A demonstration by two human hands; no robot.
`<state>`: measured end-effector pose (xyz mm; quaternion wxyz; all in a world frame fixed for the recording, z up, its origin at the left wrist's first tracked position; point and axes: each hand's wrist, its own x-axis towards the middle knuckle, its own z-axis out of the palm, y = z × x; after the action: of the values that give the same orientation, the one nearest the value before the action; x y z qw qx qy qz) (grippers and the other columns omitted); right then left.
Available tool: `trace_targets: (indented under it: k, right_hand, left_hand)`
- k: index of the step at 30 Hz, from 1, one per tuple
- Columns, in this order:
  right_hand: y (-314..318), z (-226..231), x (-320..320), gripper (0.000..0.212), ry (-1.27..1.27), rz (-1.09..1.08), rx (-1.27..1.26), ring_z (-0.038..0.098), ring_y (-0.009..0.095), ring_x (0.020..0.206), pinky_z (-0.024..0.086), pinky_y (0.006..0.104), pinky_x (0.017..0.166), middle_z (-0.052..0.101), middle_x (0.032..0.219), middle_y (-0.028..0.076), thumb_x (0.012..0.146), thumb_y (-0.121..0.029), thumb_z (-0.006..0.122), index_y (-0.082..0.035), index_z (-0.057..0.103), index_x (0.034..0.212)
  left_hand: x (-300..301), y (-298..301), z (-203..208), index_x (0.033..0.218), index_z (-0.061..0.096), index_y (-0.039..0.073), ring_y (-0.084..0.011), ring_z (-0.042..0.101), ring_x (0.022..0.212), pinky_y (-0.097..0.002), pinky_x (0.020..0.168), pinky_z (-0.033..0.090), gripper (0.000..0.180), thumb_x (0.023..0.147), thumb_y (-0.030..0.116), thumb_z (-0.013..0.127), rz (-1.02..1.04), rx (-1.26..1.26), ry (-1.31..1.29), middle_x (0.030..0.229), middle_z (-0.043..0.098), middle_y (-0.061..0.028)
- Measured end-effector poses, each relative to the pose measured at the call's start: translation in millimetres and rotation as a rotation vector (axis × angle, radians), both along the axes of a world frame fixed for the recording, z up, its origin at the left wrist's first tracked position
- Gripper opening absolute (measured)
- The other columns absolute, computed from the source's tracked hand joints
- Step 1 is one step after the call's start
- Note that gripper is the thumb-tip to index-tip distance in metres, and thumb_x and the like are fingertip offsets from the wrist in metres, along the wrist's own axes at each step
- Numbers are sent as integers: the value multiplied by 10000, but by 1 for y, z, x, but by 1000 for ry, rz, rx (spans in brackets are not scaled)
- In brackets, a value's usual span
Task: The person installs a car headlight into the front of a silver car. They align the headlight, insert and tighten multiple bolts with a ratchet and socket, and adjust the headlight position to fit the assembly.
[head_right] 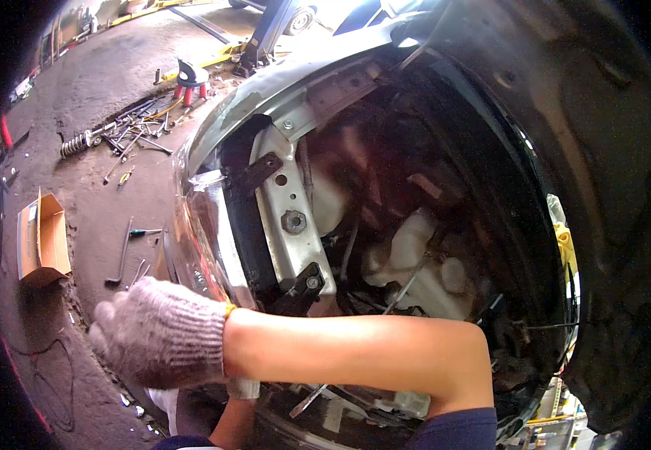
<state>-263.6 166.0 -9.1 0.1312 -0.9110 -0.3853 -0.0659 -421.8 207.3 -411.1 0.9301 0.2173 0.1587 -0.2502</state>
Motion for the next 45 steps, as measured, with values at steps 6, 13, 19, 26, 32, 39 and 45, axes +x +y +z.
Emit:
trace_targets:
  k: [6,13,19,26,32,39,45]
  right_hand:
    - [-4,8,13,227,73,192,96,681,258,741,572,364,643,636,821,135,782,-155,642,37,634,903]
    - [-57,-34,21,271,90,-199,-114,692,367,779,571,434,636,611,901,210,799,-64,630,64,520,1011]
    - [-108,18,3,245,-117,-402,56,677,307,800,582,390,726,648,951,156,840,-6,630,6,599,1082]
    - [-164,63,-7,159,-109,-747,22,700,229,881,553,323,804,711,975,123,890,-45,674,-23,711,1043]
    - [-168,52,4,137,-167,-689,-194,672,322,820,547,394,740,670,893,133,860,-72,667,-60,696,994]
    - [-162,56,9,107,-194,-634,-308,669,349,791,548,432,711,657,821,142,856,-162,661,-86,670,930]
    - [-166,53,10,149,-111,-702,-235,683,350,791,555,448,730,666,794,160,828,-177,686,-71,664,931]
  left_hand:
    - [40,-2,188,1552,241,32,-273,276,1468,-424,1208,223,994,807,383,798,131,1006,-675,1577,292,-135]
    - [46,-10,187,1555,212,-1,-383,207,1465,-497,1196,171,1292,667,778,734,68,1115,-654,1541,241,-230]
    - [59,-10,209,1568,180,-2,-419,244,1436,-516,1169,234,1325,672,841,671,111,1093,-694,1518,240,-276]
    - [56,-12,205,1565,215,10,-414,272,1420,-510,1159,256,1316,654,826,702,147,1012,-665,1500,246,-266]
    - [54,-13,202,1569,232,32,-385,272,1424,-497,1162,266,1313,629,774,769,179,962,-632,1508,244,-234]
    - [55,-14,202,1570,230,32,-402,311,1398,-517,1142,293,1327,627,827,717,158,1073,-670,1491,258,-247]
    - [55,-12,198,1565,221,13,-427,311,1391,-532,1141,285,1315,663,880,628,138,1168,-729,1484,258,-270]
